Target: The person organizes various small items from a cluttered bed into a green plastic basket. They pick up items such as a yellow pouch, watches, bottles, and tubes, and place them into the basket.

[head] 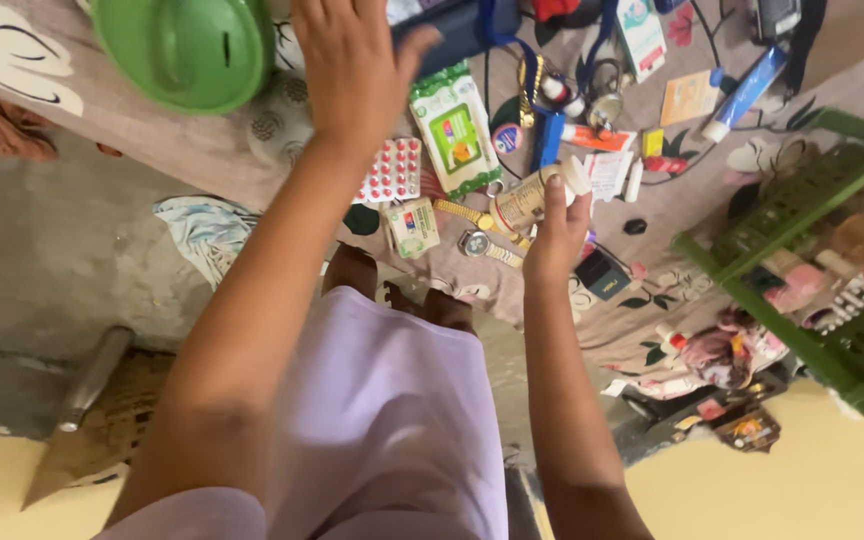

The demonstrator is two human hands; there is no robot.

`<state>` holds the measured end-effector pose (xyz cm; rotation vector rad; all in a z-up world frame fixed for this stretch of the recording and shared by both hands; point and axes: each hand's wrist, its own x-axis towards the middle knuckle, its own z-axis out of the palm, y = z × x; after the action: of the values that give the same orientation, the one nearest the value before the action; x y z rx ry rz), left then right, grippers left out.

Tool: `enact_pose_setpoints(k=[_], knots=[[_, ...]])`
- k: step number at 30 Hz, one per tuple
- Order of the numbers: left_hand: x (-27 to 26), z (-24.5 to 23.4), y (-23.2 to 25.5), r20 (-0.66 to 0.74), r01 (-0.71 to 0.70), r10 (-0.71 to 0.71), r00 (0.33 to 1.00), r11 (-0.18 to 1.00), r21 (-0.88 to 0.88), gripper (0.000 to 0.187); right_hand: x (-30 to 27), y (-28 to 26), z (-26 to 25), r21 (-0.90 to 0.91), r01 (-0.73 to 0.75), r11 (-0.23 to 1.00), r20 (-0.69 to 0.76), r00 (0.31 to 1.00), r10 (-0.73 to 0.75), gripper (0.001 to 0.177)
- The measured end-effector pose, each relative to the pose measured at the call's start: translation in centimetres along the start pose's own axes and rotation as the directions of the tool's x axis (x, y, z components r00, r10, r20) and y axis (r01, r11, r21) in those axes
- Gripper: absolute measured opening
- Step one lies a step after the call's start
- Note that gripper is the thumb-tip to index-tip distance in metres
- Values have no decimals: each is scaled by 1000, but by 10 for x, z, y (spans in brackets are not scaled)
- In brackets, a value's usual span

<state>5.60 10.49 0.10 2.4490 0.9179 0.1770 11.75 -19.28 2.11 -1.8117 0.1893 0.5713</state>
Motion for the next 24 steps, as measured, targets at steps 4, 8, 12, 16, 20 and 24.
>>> enact_pose_setpoints(k=[4,8,12,16,20,24], knots=[[-69,-4,62,133,-139,238,962,847,-514,118,-24,-1,7,-88,-113,990,-10,994,113,49],[-111,4,81,427,150,160,890,781,-606,91,-38,-24,33,173,-164,971,225,967,123,71],[-114,5,65,601,573,-26,799,335,-748,57,-11,-32,27,120,-127,985,161,981,107,68],[-116,-44,50,809,829,193,555,-207,-519,48,24,-17,-10,17,-124,992,-13,992,125,53],[-93,-42,38,825,782,-4,565,-317,-537,41,40,8,-42,43,-147,988,-25,989,149,39],[-89,-35,25,811,691,-95,578,-472,-548,44,67,35,-68,-161,-41,986,-31,999,36,33]])
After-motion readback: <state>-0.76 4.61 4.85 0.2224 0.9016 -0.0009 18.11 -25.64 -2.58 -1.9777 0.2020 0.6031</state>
